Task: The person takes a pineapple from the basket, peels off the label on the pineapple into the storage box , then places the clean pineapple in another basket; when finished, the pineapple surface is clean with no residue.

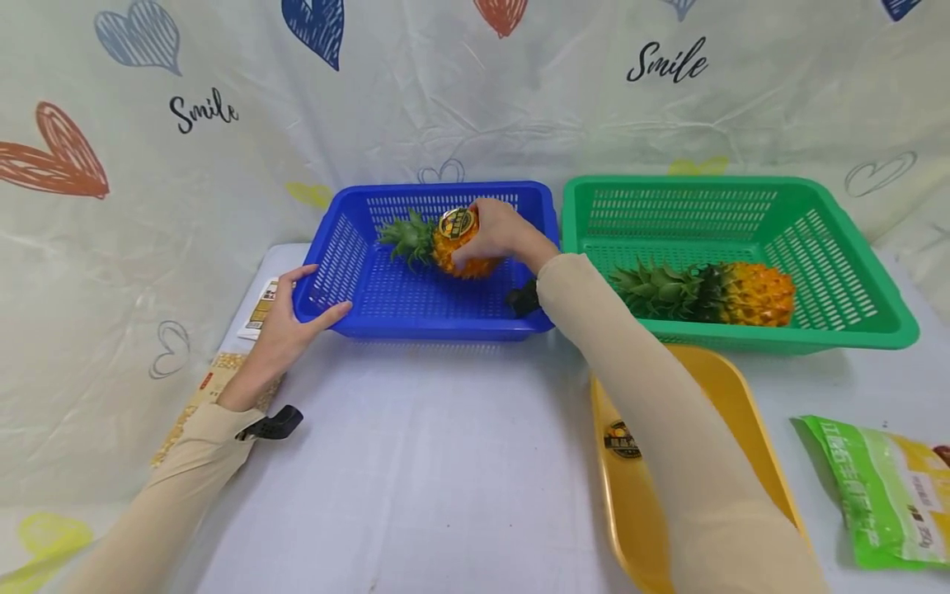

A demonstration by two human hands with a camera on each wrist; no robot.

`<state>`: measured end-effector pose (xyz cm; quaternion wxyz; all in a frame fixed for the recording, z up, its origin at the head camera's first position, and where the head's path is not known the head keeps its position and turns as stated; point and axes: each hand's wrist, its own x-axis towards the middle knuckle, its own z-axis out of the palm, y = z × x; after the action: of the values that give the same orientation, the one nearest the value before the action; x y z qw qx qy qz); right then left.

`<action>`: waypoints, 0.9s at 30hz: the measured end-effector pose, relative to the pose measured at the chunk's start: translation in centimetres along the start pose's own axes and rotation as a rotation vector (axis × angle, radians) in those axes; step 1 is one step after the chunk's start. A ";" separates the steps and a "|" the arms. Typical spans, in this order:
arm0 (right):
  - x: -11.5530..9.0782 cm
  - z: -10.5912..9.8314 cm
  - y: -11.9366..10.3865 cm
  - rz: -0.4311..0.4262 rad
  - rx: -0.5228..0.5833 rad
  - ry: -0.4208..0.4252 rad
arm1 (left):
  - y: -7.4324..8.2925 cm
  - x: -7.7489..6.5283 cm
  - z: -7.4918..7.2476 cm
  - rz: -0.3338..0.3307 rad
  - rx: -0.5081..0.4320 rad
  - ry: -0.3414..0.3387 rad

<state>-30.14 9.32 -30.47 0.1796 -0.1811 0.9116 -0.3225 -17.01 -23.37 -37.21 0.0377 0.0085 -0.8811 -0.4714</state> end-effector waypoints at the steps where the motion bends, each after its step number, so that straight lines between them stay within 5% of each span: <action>1: -0.3 -0.3 -0.1 -0.004 -0.001 0.005 | 0.0 0.0 0.0 0.002 -0.002 -0.002; 15: -6.9 -4.0 -3.3 -0.188 0.035 0.136 | 0.2 -0.3 0.1 -0.006 0.008 -0.008; 20: -10.4 -4.1 -4.9 -0.315 -0.037 0.203 | 0.2 -0.3 0.2 -0.011 0.019 -0.008; 27: -16.1 -3.2 -6.1 -0.382 -0.018 0.156 | 0.3 -0.4 0.1 -0.018 0.050 -0.022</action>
<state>-16.29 13.75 -20.76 0.0426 -0.3268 0.8747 -0.3555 -16.58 -23.13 -37.02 0.0237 0.0122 -0.8929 -0.4494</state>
